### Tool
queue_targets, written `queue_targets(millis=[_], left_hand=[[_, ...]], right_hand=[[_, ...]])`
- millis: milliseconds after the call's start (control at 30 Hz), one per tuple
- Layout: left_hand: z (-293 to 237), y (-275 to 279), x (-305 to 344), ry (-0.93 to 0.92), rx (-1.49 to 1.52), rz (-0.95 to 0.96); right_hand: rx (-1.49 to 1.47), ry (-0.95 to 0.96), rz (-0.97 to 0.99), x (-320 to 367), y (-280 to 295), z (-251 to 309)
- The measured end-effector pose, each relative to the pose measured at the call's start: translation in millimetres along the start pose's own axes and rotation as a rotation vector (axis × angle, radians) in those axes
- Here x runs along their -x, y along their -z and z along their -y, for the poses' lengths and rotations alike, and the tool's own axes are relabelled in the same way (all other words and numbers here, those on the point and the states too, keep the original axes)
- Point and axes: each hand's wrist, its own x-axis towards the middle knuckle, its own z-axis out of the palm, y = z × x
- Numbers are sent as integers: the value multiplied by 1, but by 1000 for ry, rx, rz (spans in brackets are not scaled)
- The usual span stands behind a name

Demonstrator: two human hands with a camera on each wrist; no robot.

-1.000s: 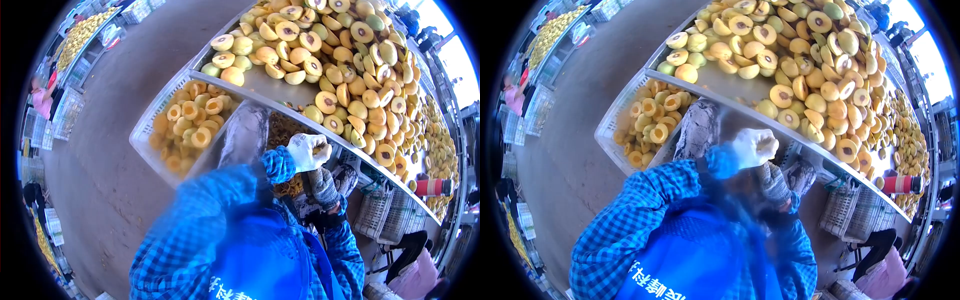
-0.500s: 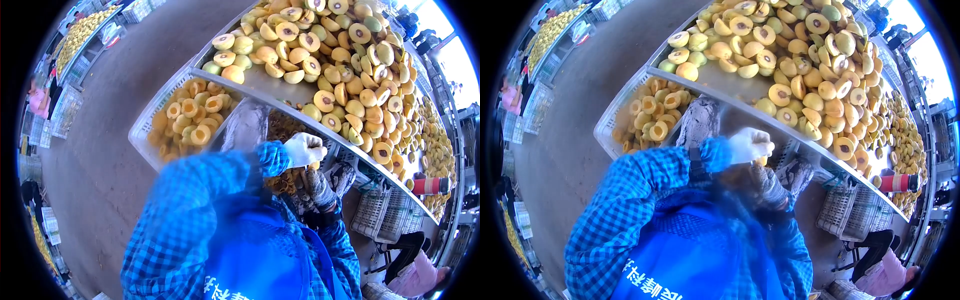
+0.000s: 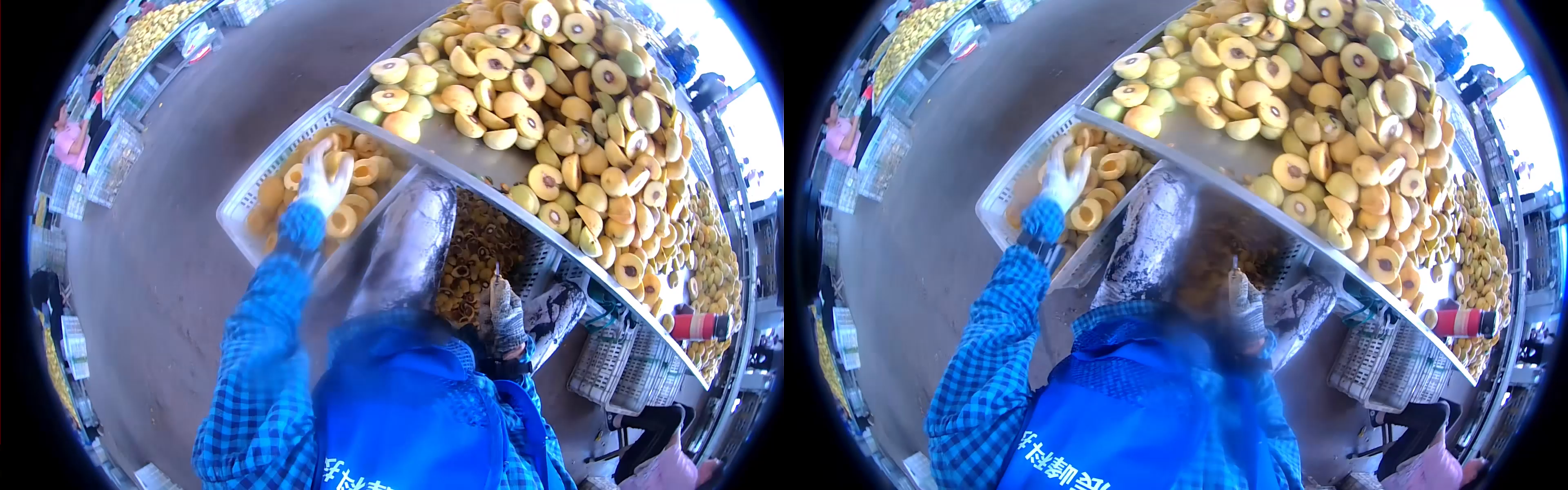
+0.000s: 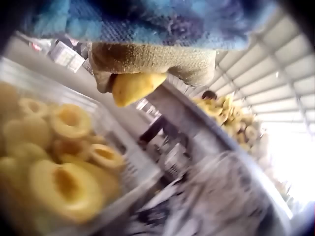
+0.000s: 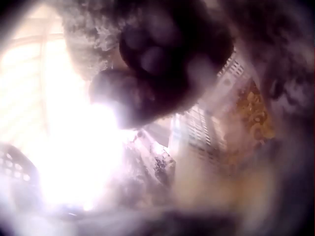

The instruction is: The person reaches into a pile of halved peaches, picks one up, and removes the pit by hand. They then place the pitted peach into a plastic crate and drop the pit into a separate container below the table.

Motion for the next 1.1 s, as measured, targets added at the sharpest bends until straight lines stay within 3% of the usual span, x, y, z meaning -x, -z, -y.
queue_targets(millis=[33, 100, 133, 200, 300, 367, 400, 500, 567, 667, 867, 967, 1000, 1100], left_hand=[[-6, 18, 18, 66, -24, -19], [21, 25, 69, 95, -219, 208], [21, 23, 83, 195, -287, 265], [12, 6, 93, 403, -404, 384], [22, -5, 62, 338, -325, 390], [26, -6, 38, 377, -411, 502], [21, 0, 19, 381, -446, 557], [43, -6, -14, 259, -493, 591], [69, -19, -36, 151, -434, 546], [70, -17, -81, 187, -484, 698], [83, -43, -137, 316, -581, 777], [158, -111, -155, 390, -564, 676], [161, -114, -165, 270, -635, 671], [154, -114, -182, 268, -582, 648]], right_hand=[[-78, -88, -5, 0, -5, 6], [-147, -252, 45, -12, 9, -23], [387, 134, -32, -36, 31, -83], [351, 71, -11, -42, 28, -114], [339, -34, 11, -47, 40, -127], [319, -96, 25, -65, 39, -121], [335, -311, -74, -63, 20, -99], [233, -318, -24, -68, 2, -89], [409, -300, 55, -72, 0, -93], [651, -262, 156, -80, 7, -93], [633, -374, 137, -79, 9, -90], [623, -424, 119, -78, 12, -88], [622, -434, 116, -78, 12, -87], [599, -449, 119, -80, 12, -86]])
